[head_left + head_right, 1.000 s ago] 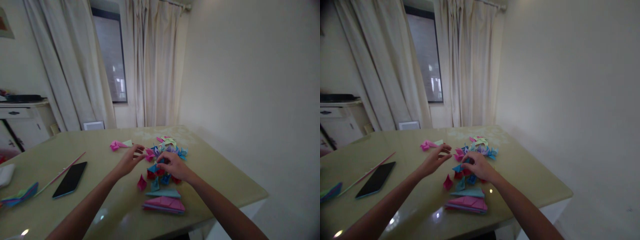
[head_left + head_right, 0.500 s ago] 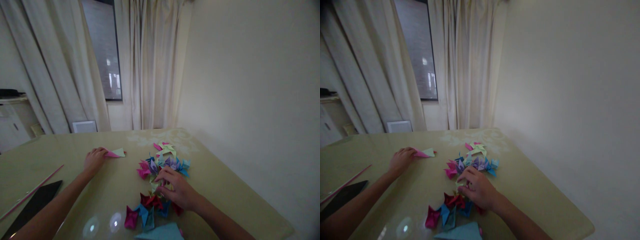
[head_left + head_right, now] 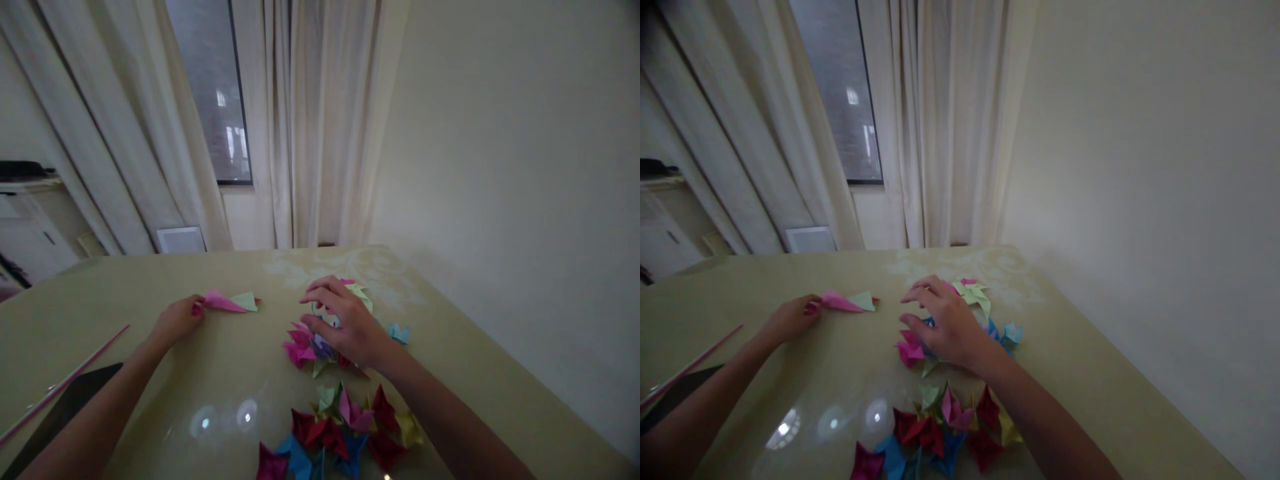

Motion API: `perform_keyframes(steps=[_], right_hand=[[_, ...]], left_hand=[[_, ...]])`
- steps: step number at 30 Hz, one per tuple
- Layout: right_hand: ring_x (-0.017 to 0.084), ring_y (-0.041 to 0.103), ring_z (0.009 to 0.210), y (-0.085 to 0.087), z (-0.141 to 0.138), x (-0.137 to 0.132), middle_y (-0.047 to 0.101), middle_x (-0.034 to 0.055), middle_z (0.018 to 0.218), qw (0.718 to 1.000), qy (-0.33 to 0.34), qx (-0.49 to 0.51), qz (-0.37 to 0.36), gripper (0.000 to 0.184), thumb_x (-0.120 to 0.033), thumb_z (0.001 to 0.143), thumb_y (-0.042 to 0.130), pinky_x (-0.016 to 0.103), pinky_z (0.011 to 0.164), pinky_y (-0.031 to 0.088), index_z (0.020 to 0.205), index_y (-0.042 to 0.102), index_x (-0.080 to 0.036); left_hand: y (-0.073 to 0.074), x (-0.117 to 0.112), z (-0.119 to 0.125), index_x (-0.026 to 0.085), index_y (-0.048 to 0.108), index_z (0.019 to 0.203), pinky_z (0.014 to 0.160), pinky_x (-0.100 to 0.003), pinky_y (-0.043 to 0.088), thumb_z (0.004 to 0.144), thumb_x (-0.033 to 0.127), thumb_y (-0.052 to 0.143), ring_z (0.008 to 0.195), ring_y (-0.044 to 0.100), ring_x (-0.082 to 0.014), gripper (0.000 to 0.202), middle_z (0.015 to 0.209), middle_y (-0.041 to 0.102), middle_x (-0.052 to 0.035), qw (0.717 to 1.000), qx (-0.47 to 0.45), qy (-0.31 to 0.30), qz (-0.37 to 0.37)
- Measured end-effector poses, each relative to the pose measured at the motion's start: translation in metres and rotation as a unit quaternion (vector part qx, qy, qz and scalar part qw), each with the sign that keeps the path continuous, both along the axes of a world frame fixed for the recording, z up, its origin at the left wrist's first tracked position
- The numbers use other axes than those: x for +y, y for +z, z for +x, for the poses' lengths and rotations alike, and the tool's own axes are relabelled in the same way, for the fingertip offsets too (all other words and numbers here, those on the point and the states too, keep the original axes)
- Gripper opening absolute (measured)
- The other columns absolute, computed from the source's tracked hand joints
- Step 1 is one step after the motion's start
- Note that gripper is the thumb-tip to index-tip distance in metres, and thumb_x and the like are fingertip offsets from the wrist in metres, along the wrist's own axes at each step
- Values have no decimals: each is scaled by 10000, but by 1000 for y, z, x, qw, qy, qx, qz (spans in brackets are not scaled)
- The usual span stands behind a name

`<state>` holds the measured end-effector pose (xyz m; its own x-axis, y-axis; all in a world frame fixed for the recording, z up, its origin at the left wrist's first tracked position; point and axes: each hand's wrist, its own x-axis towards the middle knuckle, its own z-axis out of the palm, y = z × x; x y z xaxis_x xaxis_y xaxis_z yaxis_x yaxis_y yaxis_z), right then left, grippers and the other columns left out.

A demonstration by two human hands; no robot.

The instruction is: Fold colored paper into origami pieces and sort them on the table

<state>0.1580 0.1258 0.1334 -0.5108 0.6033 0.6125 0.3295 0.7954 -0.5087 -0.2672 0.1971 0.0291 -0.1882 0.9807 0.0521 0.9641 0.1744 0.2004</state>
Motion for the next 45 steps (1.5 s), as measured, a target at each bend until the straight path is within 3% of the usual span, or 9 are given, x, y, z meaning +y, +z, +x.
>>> perform_keyframes(steps=[6,11,15,21,24,28,31,37,45], right_hand=[[162,646,895,2,9,18,641,61,1132,997,-59,51,1,160,-323,1014,672,314,834,563,1142,693,-230],[167,641,859,10,2,13,632,48,1101,997,-62,44,-5,325,-423,979,725,306,772,573,1248,654,-254],[232,641,1108,7,-2,2,565,81,1309,995,-76,38,61,426,-333,939,777,392,955,583,1337,625,-315],[239,672,1075,7,18,1,705,68,1127,991,-112,-1,71,250,-194,1013,617,393,955,561,1237,686,-281],[223,690,961,14,30,6,734,60,1020,988,-144,-17,45,137,-278,1023,638,356,884,554,1128,722,-249],[202,689,897,24,53,13,755,59,1028,988,-137,-75,-16,173,-327,1033,632,320,826,528,1133,738,-233],[195,682,851,24,72,20,761,55,997,978,-152,-129,-56,165,-304,1019,641,292,763,494,1121,742,-222],[182,637,707,11,88,31,729,30,811,952,-188,-226,-89,102,-286,961,692,261,632,411,927,751,-209],[175,645,722,18,85,25,735,64,952,957,-188,-210,-72,152,-314,973,686,279,669,468,1045,751,-197]], left_hand=[[49,-6,39,157,681,1166,682,-317,540,859,415,601,720,700,-216,409,824,760,-53,964,-235,11,124],[98,-33,169,194,682,1174,646,-264,525,820,527,780,719,647,-145,496,933,750,-32,798,-564,-171,127],[109,-57,256,197,700,1158,786,-279,549,879,436,768,880,682,-160,373,1016,747,-53,664,-700,-256,61],[106,-68,272,227,670,1250,1001,-367,537,950,397,695,1161,681,-220,345,1249,730,-85,578,-759,-292,-65],[103,-56,250,254,594,1380,1067,-433,520,993,471,626,1222,667,-241,445,1329,702,-94,631,-703,-319,-80],[81,-15,194,246,579,1407,1109,-483,493,997,458,543,1323,598,-289,463,1442,644,-121,845,-419,-332,-3],[48,20,132,193,659,1310,1143,-569,416,902,256,565,1371,544,-362,424,1428,650,-174,979,-88,-182,42],[-1,52,41,201,741,1078,893,-399,517,795,261,635,1081,706,-320,308,1169,761,-155,981,81,-127,-120],[22,42,36,207,731,953,710,-317,474,697,245,637,898,728,-266,275,1000,787,-100,985,54,-97,-135]])
